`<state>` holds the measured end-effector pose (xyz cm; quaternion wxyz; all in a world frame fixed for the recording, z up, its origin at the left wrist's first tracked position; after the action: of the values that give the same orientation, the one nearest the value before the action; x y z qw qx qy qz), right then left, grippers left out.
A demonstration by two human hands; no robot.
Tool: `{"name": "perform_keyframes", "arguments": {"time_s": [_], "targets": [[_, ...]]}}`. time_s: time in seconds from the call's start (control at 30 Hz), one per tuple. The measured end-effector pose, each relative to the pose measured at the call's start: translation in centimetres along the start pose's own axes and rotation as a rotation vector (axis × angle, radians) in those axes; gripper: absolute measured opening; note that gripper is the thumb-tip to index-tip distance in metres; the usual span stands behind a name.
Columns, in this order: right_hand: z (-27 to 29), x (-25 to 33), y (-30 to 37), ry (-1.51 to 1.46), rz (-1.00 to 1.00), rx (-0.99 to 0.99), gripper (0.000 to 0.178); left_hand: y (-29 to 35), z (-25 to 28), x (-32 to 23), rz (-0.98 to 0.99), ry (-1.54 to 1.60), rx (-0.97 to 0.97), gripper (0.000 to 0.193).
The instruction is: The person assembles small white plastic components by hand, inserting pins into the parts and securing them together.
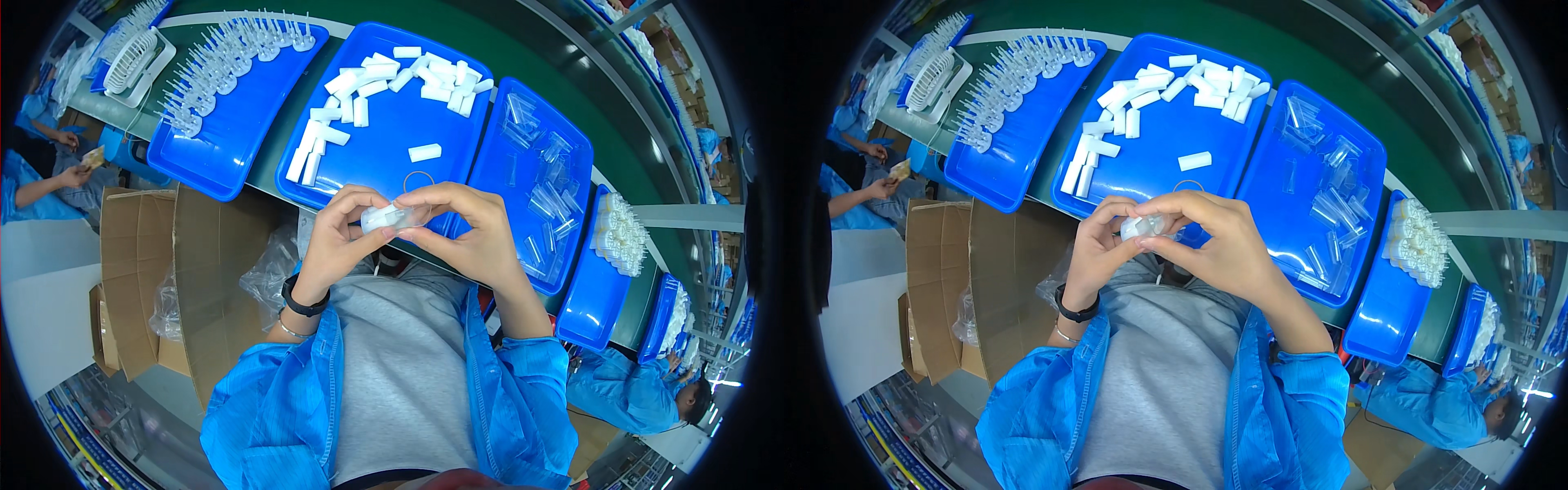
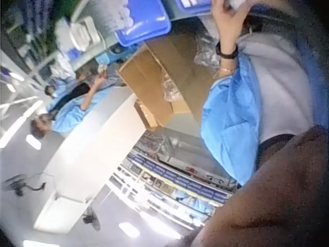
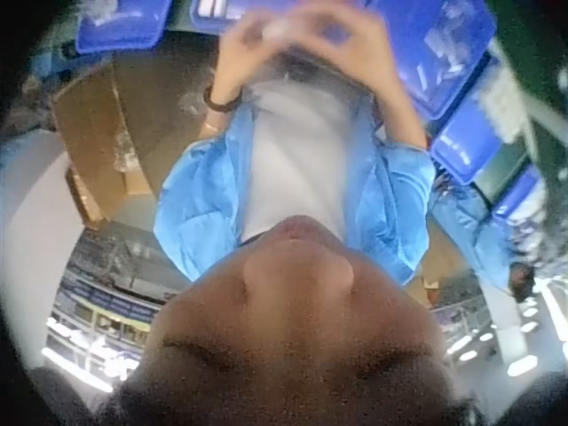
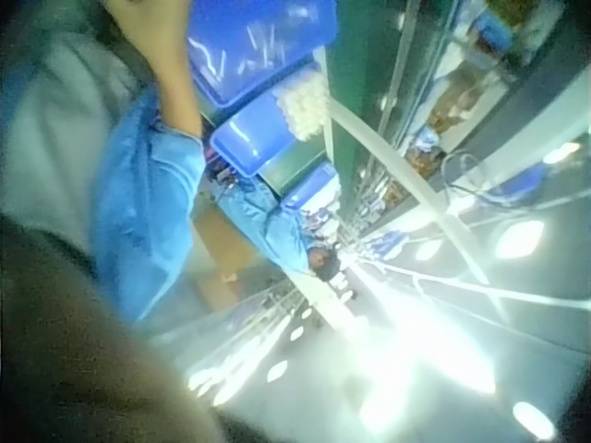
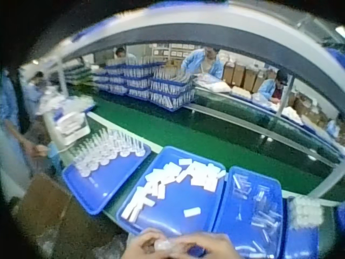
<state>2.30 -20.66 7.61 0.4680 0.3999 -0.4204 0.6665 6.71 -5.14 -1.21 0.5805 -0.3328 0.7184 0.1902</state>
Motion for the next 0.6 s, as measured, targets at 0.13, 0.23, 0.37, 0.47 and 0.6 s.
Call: {"name": "perform_keyframes", "arguments": {"time_s": [0.13,0.23,0.37,0.47,0.6], "targets": [[0.1,0.1,0.1,-0.035,0.000,0.024,0.032,0.1,0.2,0.0,-0.018,0.026,0.003,0.028],[0.4,0.0,0.3,0.059,0.018,0.031,0.032,0.1,0.3,0.1,-0.027,0.090,0.023,0.028],[1.2,-0.1,0.4,0.166,0.040,-0.075,0.027,0.1,0.2,0.4,-0.023,0.124,0.029,0.027],[1.5,-0.4,0.6,0.236,0.045,-0.048,0.024,0.1,0.1,0.2,-0.051,0.073,0.019,0.028],[1.4,-1.3,0.9,0.110,-0.029,0.002,0.022,0.0,0.0,0.1,-0.052,0.073,0.015,0.028]]}}
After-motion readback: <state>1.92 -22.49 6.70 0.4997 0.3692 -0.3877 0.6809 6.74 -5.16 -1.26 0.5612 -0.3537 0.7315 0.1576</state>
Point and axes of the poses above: each hand's wrist, its own y-axis away from the middle knuckle, its own z-axis out of the back of the hand, x = y × z, the point moved 4 cm from there along -y, towards the middle knuckle, and after that the axes turned 10 degrees about x, right-handed, at the moved point
